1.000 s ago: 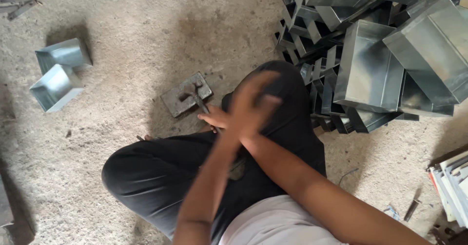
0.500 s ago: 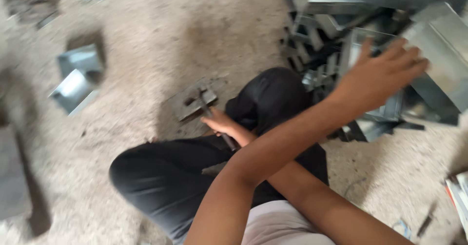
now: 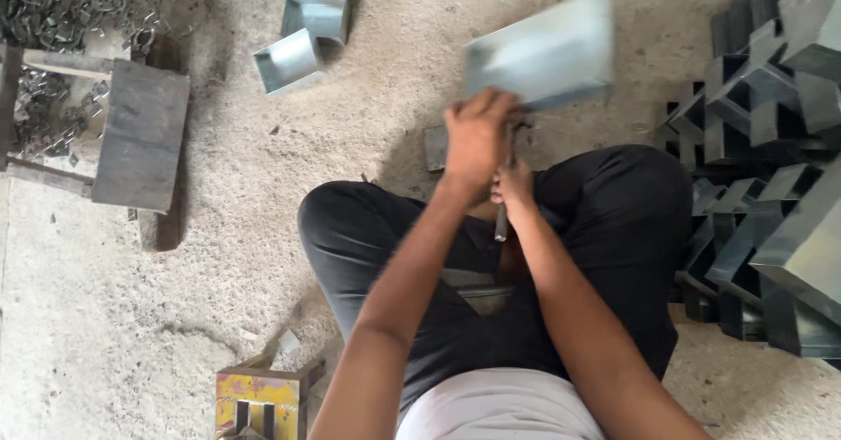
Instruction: The person sits cross-legged on the floor and uses a hammer to strike a small metal box placed on a metal block. They repeatedly hit the box to shape it, occasionally adjusting its position or flipping it over to work on different sides.
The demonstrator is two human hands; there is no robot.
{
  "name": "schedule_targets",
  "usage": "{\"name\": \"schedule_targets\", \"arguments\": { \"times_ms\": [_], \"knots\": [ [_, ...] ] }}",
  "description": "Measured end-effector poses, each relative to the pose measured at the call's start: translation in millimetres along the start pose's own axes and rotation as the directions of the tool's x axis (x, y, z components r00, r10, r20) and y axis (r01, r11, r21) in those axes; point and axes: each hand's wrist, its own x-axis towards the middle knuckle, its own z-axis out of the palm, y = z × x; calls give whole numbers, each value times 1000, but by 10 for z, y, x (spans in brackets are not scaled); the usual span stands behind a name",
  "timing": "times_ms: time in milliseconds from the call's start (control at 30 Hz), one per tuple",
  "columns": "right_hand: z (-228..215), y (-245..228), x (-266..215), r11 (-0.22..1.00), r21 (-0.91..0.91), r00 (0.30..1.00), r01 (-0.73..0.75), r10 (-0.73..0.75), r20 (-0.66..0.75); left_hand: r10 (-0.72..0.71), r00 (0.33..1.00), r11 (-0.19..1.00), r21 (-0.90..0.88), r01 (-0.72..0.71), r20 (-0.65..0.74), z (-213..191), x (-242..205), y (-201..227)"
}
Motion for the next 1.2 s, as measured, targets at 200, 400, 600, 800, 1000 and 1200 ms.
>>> {"name": "schedule_targets", "arguments": {
  "times_ms": [200,400,600,800,1000,1200],
  "knots": [
    [114,-331,-353,982,-43,964,184,-189,-189,-274,921,955,187,228,275,136,-670,-1053],
    [197,-512,-658,928,-265,950,263,-296,-94,-300,928,945,200,257,223,462,-621,-1350],
    [325,-574,-929,744,-547,893,383,-450,15,-327,904,910,349,223,275,628,-125,-1580],
    [312,-1131,-1429,241,-642,561,728,-747,356,-111,869,984,175,28,483,924,-161,-1742],
    [257,-1604,-1654,-105,-657,445,747,-654,611,-82,872,987,162,3,483,1012,-151,-1768],
    [347,-1822,-1423,-115,-805,746,582,-319,585,-125,865,989,132,68,486,956,-113,-1640]
  ]
}}
